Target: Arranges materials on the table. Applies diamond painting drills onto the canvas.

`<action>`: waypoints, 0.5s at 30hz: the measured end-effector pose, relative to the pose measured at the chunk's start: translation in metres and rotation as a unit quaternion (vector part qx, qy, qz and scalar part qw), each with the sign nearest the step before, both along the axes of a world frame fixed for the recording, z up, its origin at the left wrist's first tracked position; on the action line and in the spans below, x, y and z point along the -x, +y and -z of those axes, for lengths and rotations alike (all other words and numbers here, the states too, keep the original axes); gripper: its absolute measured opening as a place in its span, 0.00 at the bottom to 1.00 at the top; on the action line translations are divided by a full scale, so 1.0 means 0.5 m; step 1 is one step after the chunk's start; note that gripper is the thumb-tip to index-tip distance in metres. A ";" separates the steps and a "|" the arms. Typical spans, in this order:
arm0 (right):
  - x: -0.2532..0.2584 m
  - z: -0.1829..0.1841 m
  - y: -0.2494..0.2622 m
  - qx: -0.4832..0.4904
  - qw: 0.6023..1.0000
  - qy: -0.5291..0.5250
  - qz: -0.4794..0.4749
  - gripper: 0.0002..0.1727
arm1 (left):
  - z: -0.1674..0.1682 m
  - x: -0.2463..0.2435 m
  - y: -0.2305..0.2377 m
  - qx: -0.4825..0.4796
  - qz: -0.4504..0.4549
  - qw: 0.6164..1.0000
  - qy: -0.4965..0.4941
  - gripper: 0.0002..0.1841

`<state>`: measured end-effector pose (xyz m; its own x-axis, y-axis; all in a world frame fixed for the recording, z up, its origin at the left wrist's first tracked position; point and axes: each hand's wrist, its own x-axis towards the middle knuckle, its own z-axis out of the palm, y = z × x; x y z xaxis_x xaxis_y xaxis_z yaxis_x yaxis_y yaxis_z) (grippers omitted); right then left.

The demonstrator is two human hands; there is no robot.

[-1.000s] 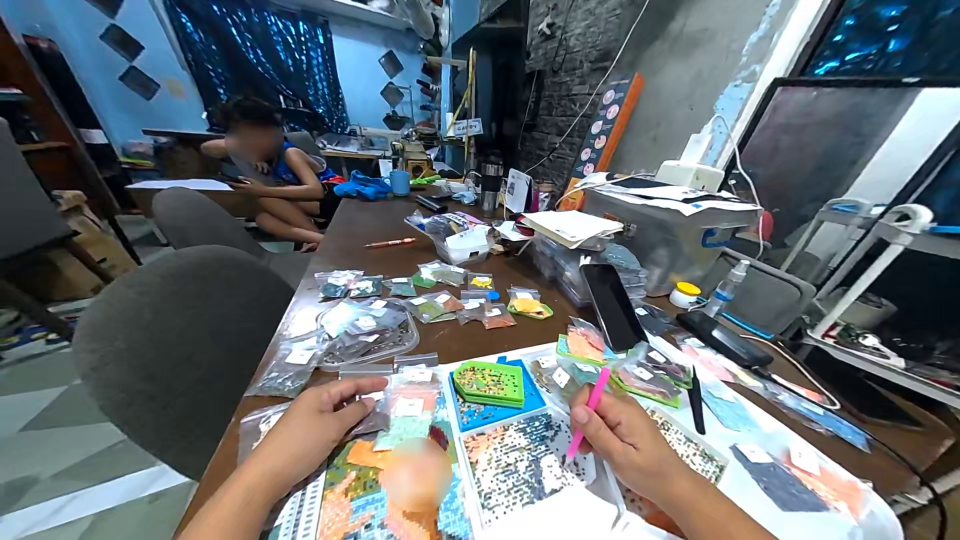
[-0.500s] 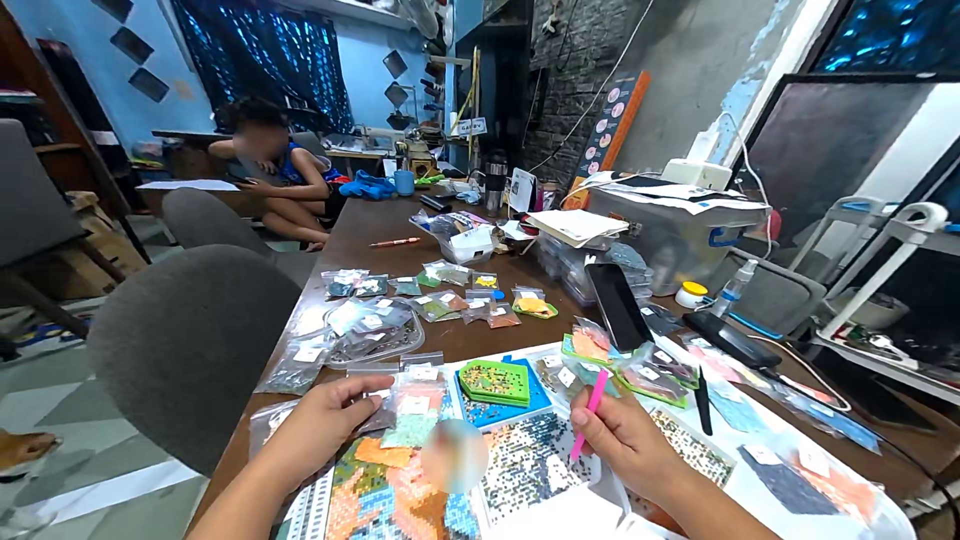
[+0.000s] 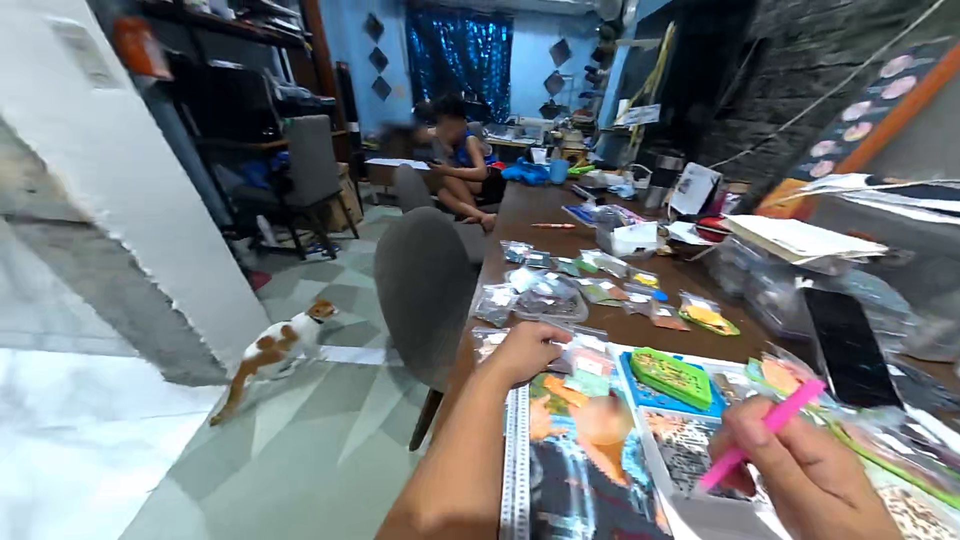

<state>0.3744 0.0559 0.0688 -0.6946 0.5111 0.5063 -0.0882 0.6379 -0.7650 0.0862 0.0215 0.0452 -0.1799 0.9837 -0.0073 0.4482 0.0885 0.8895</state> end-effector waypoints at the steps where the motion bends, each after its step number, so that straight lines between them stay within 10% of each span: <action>1: 0.022 -0.003 -0.019 -0.008 1.000 -0.006 -0.021 0.16 | -0.001 -0.001 0.000 -0.001 0.002 1.000 0.002 0.15; 15: 0.149 0.068 -0.118 -0.064 0.992 -0.004 -0.104 0.21 | -0.005 -0.006 0.001 0.022 0.002 1.000 -0.019 0.15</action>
